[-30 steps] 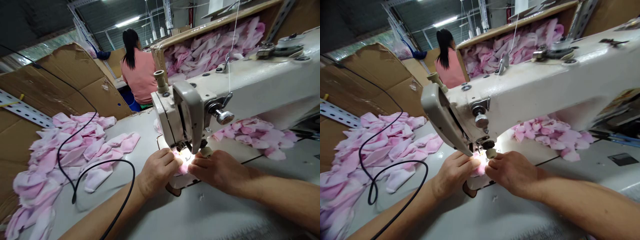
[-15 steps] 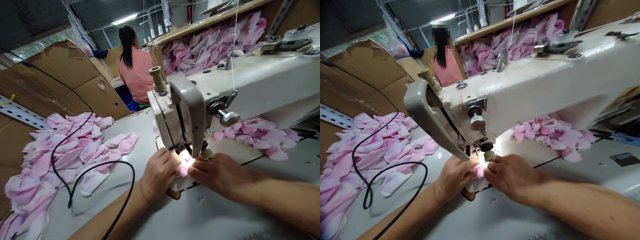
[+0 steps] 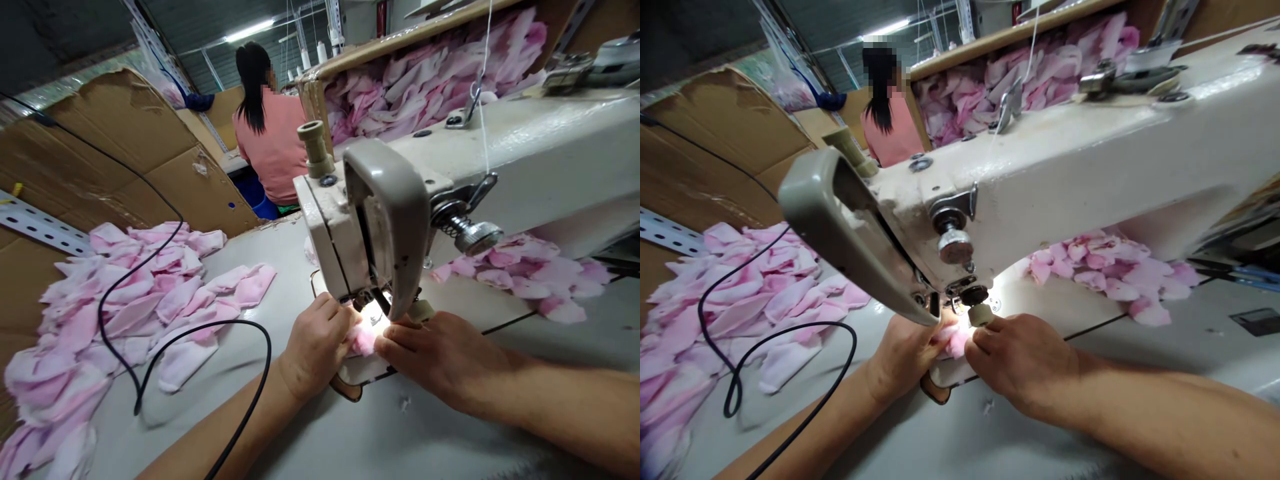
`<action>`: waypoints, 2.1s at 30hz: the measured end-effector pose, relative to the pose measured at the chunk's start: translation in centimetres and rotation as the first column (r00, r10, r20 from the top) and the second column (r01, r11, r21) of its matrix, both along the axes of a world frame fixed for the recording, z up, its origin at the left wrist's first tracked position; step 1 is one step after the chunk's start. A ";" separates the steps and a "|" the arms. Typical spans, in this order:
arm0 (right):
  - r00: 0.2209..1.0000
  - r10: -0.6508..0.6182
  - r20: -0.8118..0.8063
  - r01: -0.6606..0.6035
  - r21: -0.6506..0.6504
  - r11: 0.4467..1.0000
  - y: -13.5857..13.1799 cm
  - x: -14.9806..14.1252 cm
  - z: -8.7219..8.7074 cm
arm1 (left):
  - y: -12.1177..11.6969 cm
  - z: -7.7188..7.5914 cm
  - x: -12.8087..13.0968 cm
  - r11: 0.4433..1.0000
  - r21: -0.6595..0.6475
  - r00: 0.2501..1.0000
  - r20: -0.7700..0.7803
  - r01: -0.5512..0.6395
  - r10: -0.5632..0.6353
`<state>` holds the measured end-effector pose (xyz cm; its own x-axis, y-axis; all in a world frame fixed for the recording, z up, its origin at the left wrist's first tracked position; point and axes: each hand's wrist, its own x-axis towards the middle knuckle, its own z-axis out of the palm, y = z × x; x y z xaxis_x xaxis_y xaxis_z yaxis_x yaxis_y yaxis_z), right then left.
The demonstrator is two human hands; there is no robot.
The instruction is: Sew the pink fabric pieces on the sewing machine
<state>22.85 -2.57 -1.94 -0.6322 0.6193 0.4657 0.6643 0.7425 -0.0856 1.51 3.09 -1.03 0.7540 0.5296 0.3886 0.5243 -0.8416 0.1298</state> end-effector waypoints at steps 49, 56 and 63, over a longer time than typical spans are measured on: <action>0.997 -0.073 -0.012 0.073 -0.041 0.997 0.5 0.8 0.6 | -1.0 0.6 -0.2 0.999 0.003 0.999 0.012 -0.047 0.047; 0.999 -0.039 -0.037 0.037 -0.070 0.997 0.6 0.9 0.5 | -0.6 -0.1 0.2 0.990 0.002 0.990 0.041 -0.138 0.138; 0.999 -0.048 0.014 0.049 -0.068 0.996 0.6 0.8 0.2 | -1.5 0.3 0.7 0.996 -0.006 0.995 -0.042 -0.091 0.090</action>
<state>23.60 -1.98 -1.76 -0.6058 0.6794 0.4140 0.7007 0.7021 -0.1267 2.18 1.62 -0.77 0.7183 0.5992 0.3537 0.6034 -0.7895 0.1123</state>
